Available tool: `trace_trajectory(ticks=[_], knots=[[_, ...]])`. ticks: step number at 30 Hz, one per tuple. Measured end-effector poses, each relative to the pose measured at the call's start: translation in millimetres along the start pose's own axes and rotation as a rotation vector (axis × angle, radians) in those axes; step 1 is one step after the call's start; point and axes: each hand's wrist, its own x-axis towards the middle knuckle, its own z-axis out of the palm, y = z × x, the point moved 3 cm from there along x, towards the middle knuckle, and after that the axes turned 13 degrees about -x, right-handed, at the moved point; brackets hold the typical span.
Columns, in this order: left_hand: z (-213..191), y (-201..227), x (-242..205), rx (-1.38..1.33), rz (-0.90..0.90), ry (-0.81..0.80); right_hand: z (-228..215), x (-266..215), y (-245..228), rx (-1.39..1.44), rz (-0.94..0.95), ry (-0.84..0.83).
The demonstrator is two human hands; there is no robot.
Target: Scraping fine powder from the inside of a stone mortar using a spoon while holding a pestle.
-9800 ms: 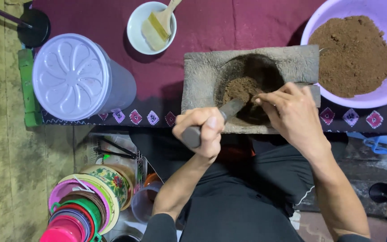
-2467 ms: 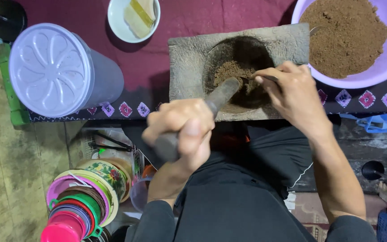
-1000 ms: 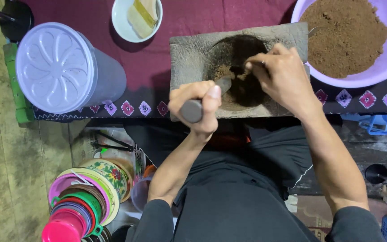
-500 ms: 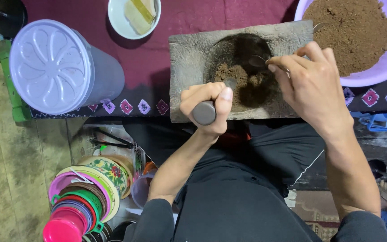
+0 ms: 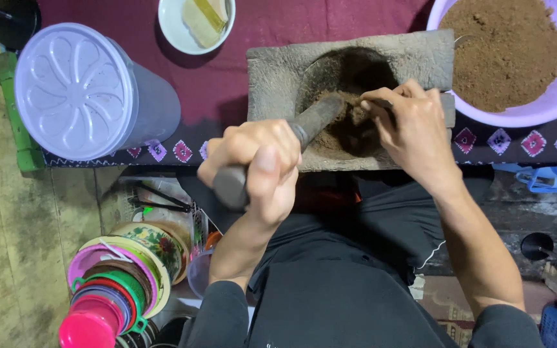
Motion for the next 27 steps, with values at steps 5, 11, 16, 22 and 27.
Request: trace_trajectory(ticks=[5,11,16,22,27], knots=[[14.0,18.6,-17.1,0.201,-0.176,0.106,-9.8,-2.9,25.2,-0.001,-0.049,-0.029],[-17.6,-29.6,-66.2,0.416,-0.131,0.132,-31.7,22.7,23.1,0.038,-0.22,0.121],[-26.8,-30.8,-67.9,0.4,-0.075,0.208,-16.5,38.0,2.8,0.038,-0.434,-0.076],[-16.8,-23.0,-58.5,0.342,-0.117,0.252,-17.0,13.3,23.3,-0.149,-0.229,0.081],[-19.5,-4.8,-53.8,-0.035,-0.01,0.361,-7.1,2.0,10.8,-0.182,-0.132,-0.169]])
